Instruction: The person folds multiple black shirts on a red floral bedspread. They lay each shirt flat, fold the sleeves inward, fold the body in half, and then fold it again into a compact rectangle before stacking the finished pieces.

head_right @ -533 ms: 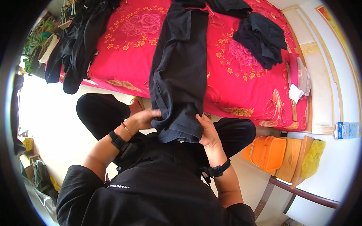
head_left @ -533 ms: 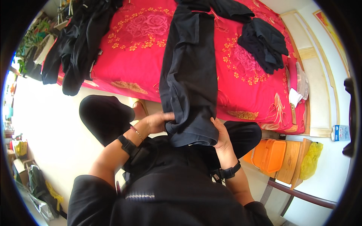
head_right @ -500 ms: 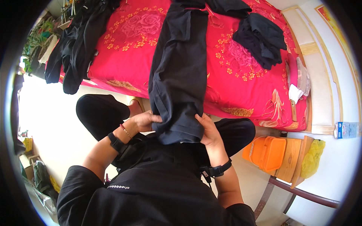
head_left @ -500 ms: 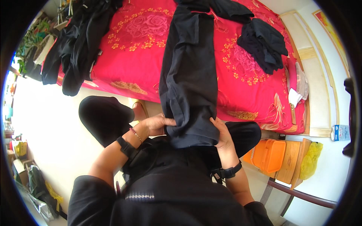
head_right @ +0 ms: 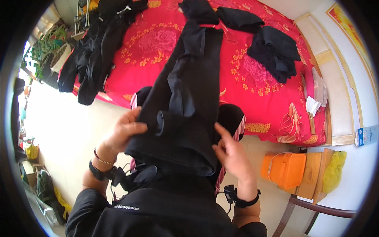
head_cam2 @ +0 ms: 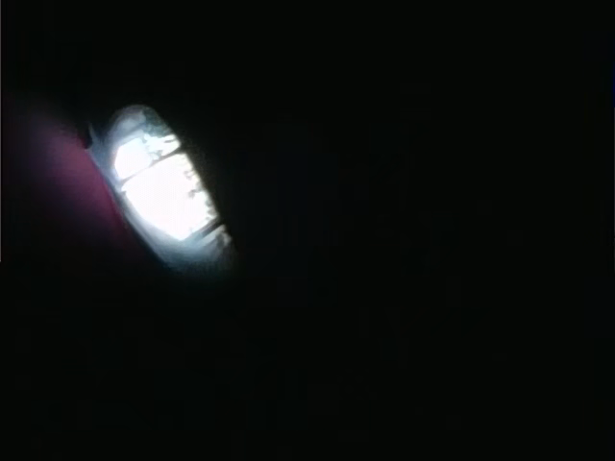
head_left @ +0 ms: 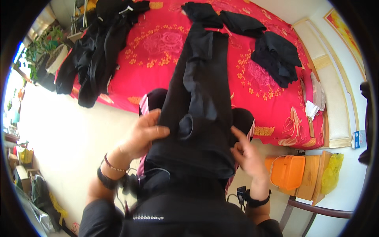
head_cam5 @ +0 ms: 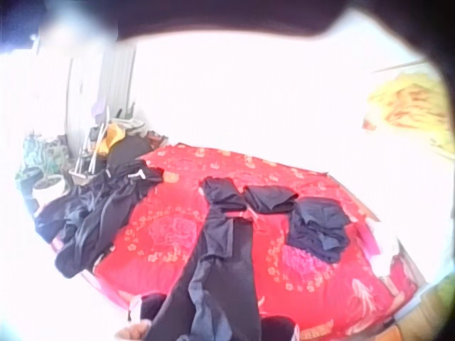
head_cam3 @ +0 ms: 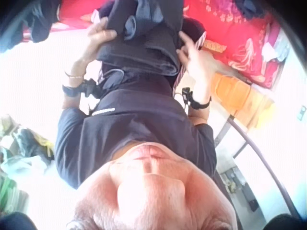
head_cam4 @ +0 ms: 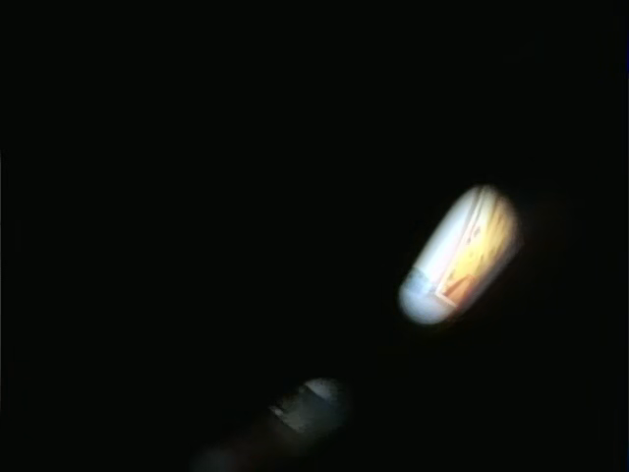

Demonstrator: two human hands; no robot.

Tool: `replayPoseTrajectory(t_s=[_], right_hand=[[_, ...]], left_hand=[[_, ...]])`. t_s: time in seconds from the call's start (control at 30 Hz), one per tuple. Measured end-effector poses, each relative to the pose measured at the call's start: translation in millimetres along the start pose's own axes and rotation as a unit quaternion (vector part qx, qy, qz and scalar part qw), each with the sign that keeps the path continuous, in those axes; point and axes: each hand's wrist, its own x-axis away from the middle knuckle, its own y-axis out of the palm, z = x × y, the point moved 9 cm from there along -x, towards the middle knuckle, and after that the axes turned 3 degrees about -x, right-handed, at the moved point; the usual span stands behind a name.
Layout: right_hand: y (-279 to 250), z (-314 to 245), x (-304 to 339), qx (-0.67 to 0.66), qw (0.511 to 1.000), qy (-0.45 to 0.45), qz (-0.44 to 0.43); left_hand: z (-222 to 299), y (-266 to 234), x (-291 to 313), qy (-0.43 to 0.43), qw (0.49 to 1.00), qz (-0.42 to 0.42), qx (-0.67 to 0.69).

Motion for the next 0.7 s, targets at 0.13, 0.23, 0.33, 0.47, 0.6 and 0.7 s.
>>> replayPoseTrajectory(t_s=[0.13, 0.23, 0.33, 0.47, 0.6, 0.7], right_hand=[[21.0, -48.6, -1.2, 0.252, 0.924, -0.266, 0.11], [83.8, -40.0, -26.3, 0.2, 0.947, -0.251, 0.003], [127.2, -28.1, -51.0, 0.033, 0.984, -0.173, 0.007], [122.8, -10.2, -79.3, -0.102, 0.987, -0.083, 0.092], [58.0, -26.1, -60.1, -0.308, 0.944, -0.069, 0.096], [8.9, -107.0, -12.3, -0.047, 0.928, -0.334, 0.156]], left_hand=[[-45.6, -31.6, 5.2, -0.13, 0.971, 0.07, -0.186], [-58.5, -36.3, 6.7, -0.095, 0.961, 0.041, -0.254], [-74.6, -42.1, 6.5, -0.085, 0.973, 0.052, -0.21], [-82.9, -46.0, 4.5, -0.035, 0.979, 0.052, -0.195], [-93.0, -60.9, 7.7, -0.096, 0.987, 0.08, -0.102], [-90.8, -57.5, 7.6, -0.094, 0.99, 0.077, 0.074]])
